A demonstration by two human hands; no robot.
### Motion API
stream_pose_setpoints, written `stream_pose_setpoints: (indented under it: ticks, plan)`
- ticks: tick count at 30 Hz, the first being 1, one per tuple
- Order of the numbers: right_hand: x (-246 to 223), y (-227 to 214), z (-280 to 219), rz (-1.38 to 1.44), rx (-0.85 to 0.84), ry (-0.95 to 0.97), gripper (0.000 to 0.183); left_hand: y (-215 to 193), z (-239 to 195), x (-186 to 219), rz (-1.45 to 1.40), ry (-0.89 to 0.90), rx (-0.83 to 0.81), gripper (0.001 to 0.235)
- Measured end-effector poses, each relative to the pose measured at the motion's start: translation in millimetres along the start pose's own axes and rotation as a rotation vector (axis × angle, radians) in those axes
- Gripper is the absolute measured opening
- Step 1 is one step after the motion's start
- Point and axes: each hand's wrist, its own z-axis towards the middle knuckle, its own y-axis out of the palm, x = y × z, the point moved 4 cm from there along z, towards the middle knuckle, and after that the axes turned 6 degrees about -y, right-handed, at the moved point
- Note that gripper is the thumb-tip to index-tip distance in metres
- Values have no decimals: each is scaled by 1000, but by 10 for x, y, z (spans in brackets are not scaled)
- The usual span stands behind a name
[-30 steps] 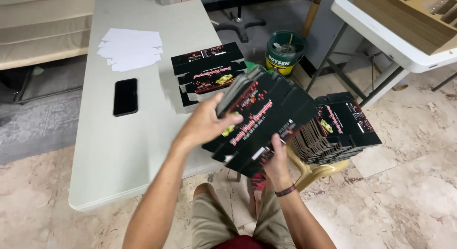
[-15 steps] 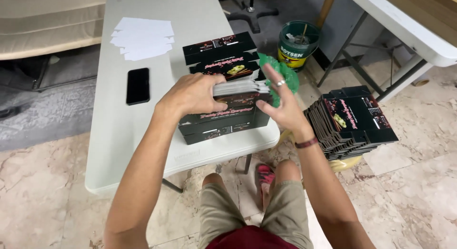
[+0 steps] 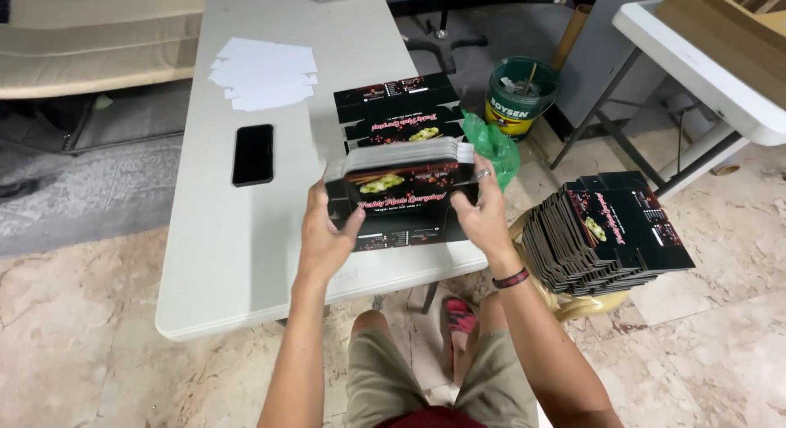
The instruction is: Folding flat cardboard templates into boxes and stacking them on a table.
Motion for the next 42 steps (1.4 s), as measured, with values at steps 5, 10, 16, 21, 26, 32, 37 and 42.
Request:
stream_pose_setpoints:
  ticks: [5,10,16,21,26,32,37,42]
  plan:
    - [-399,21,28,26,-52,53,71,-41,-31,175,54,58,-11,92]
    - [-294,-113,142,109,-196,72,85,-24,-18,186,48,83,21,86]
    - [-1126,27,921,-285,-265,-535,86,9,33,80,45,167,-28,71]
    - [-1019,708,1100,-697,-939,-342,99,0,45,20,84,45,-48,63]
    - [-1116,770,1218,-713,-1152,-260,98,-14,24,-16,112,21,-73,55]
    - [-1331,628,1087,-637,-1249,-261,60,-185,-128,-68,-132,119,-44,82]
    - [-1609,4,909,-444,-1086,-33,55,-8,-305,-919,-1100,165,-158,124]
    - [-1539,-355,804,123,-592,27,26,619,-423,-1094,-1147,-14,-177,83]
